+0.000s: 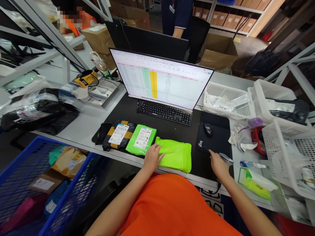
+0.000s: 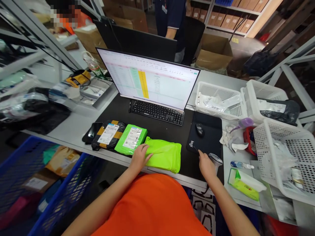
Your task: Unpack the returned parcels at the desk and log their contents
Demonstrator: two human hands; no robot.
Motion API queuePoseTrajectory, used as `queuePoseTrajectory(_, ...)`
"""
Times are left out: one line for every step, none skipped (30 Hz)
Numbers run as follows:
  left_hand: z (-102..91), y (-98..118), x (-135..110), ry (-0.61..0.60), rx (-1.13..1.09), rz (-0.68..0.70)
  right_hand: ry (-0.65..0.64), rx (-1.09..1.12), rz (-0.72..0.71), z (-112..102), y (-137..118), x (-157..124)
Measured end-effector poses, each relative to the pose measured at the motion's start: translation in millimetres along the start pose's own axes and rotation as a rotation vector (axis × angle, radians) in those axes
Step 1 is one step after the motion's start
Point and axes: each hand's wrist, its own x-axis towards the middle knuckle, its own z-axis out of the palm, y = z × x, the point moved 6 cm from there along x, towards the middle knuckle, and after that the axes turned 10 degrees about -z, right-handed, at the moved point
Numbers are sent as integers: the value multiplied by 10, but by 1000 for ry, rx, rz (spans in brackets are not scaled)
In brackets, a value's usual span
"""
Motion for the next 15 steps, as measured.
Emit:
queuePoseTrajectory(30, 118, 81, -51, 22, 65, 26, 14, -2, 90, -113, -16)
queuePoseTrajectory(71, 226, 160, -109, 42, 117, 67, 37, -20, 154, -255, -26)
queuePoseTrajectory(115, 315, 235, -165, 64, 152, 114, 81, -64, 193, -425, -29)
queuePoseTrajectory(161, 383, 304, -220, 89, 173, 156, 148, -133, 215, -618, -26)
queuePoseTrajectory(204, 431, 364, -271, 117, 184, 180, 230, -225, 226, -827, -18)
queuePoseTrajectory(238, 462, 418, -312, 143, 188, 175, 313, -335, 233, -1049, -6)
queuePoseTrajectory(261, 481, 466, -343, 166, 191, 146, 376, -447, 239, -1271, 9)
queuePoseTrajectory(271, 491, 509, -365, 185, 191, 105, 403, -542, 243, -1476, 30)
queuePoseTrajectory(271, 498, 550, -379, 200, 193, 64, 393, -610, 246, -1653, 60)
queuePoseTrajectory(263, 503, 588, -388, 213, 193, 32, 355, -651, 246, -1801, 100)
queuePoseTrajectory(250, 508, 624, -393, 224, 192, 8, 304, -671, 244, -1920, 149)
queuePoseTrajectory(237, 513, 657, -399, 237, 186, -8, 252, -677, 238, -2017, 203)
queuePoseTrajectory(225, 518, 686, -402, 248, 179, -21, 204, -680, 231, -2099, 253)
queuePoseTrajectory(216, 523, 711, -403, 257, 171, -43, 158, -688, 232, -2175, 295)
queuePoseTrajectory(211, 525, 732, -401, 264, 160, -73, 116, -696, 241, -2243, 326)
